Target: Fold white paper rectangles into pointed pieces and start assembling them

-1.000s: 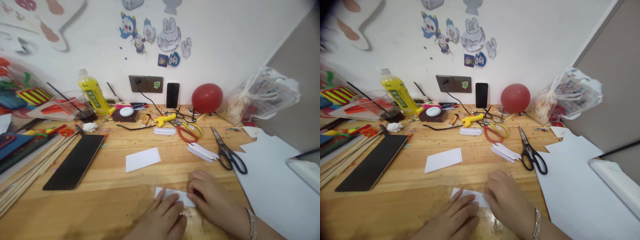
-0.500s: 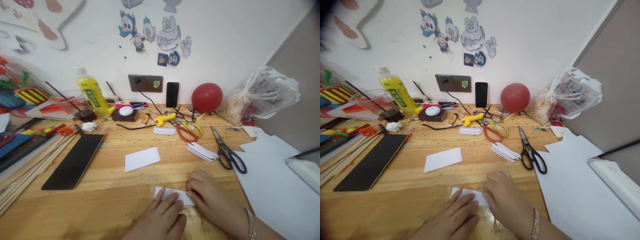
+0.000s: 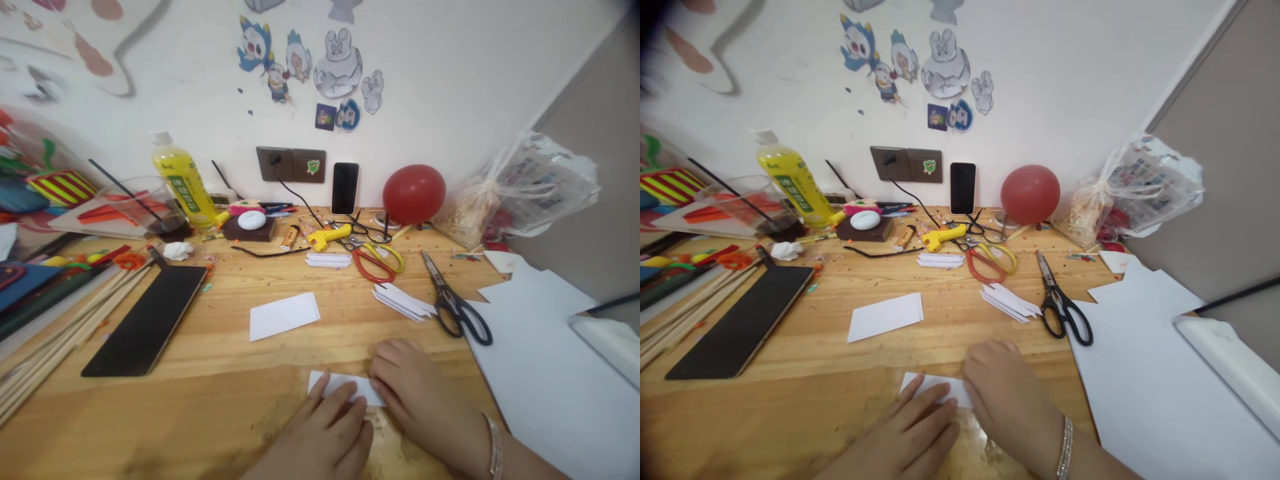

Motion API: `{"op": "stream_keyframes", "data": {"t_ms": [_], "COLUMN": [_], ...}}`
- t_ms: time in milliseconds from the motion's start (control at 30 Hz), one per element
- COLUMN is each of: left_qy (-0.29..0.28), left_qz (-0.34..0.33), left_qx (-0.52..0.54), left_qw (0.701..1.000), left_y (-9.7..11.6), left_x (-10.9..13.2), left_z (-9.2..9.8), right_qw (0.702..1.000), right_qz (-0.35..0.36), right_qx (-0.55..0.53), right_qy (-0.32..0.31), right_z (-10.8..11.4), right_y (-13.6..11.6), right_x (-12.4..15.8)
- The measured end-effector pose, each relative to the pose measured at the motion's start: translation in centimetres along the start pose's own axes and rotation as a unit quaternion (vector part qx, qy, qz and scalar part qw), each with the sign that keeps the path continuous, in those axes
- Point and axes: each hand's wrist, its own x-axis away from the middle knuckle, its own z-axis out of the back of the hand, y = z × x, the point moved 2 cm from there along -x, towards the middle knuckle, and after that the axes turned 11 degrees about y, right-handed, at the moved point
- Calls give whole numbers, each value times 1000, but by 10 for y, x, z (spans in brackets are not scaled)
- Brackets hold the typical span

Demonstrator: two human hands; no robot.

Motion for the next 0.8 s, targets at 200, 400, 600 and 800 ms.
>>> {"op": "stream_keyframes", "data": {"t_ms": [200, 400, 600, 800], "left_qy": [-3, 114, -25, -12], "left_qz": [-6, 32, 16, 16], "left_qx": [3, -5, 20, 32], "left_qw": [1000, 993, 999, 999], "left_y": [-1, 2, -1, -4], "left_x": [-3, 4, -5, -2], "left_z": [3, -11, 4, 3], "right_qw": [1000, 999, 999, 997], "right_qz": [2, 17, -1, -32], "right_qx": [8, 24, -35, -66], "right_qy": [-1, -13, -24, 0], "right_z": [-3, -1, 6, 6], "right_y": [1, 0, 2, 11], "right_x": [0, 1, -2, -1]}}
